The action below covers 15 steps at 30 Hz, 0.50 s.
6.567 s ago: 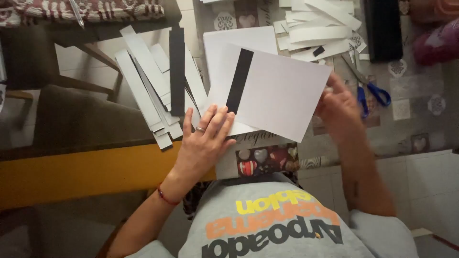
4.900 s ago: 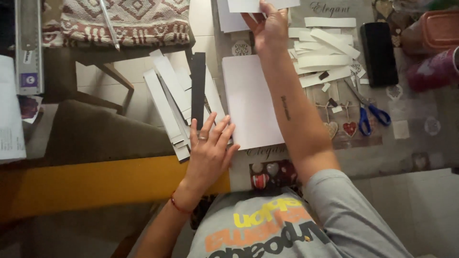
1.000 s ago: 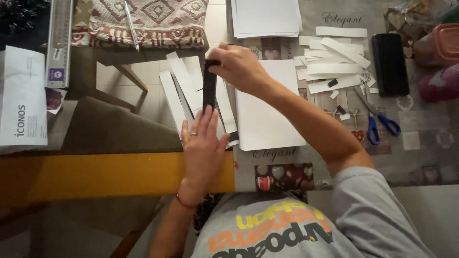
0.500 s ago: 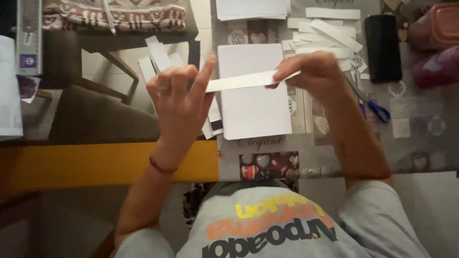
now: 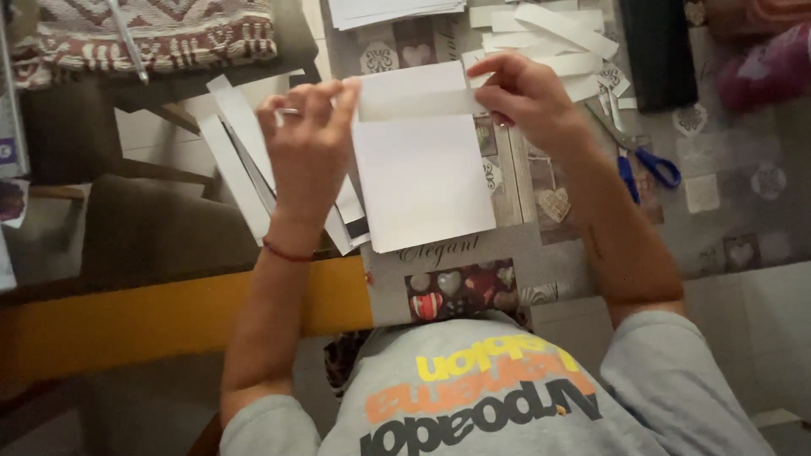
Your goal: Preparing and assembling paper sheets by folding and applying decorative strips to cardstock.
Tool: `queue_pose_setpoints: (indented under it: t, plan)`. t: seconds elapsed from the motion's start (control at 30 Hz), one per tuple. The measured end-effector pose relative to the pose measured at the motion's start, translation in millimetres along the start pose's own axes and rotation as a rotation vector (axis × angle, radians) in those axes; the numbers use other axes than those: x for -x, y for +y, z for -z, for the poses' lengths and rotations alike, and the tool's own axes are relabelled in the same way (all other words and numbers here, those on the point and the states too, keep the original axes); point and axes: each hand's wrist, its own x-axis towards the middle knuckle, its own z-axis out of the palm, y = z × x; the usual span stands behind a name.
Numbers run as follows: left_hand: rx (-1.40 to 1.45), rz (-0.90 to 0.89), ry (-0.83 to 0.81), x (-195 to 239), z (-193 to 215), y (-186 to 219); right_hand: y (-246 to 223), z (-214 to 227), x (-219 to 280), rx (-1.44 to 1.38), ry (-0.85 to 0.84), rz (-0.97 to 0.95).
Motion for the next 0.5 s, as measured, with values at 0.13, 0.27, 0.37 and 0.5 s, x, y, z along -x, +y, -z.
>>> queue_pose_setpoints:
  t: [0.13,0.27,0.37,0.5]
  plan:
    - [0.090,0.123,-0.082,9,3,-12,24,0,-13,0.137,0.027,-0.089]
    - [0.317,0.196,-0.374,19,-3,-13,29,-4,-14,0.224,0.035,-0.050]
    - [0.421,0.203,-0.652,21,-3,-9,29,-8,-15,0.270,0.028,-0.065]
    - [0.330,0.155,-0.626,33,-12,-8,21,-17,-14,0.374,0.043,-0.012]
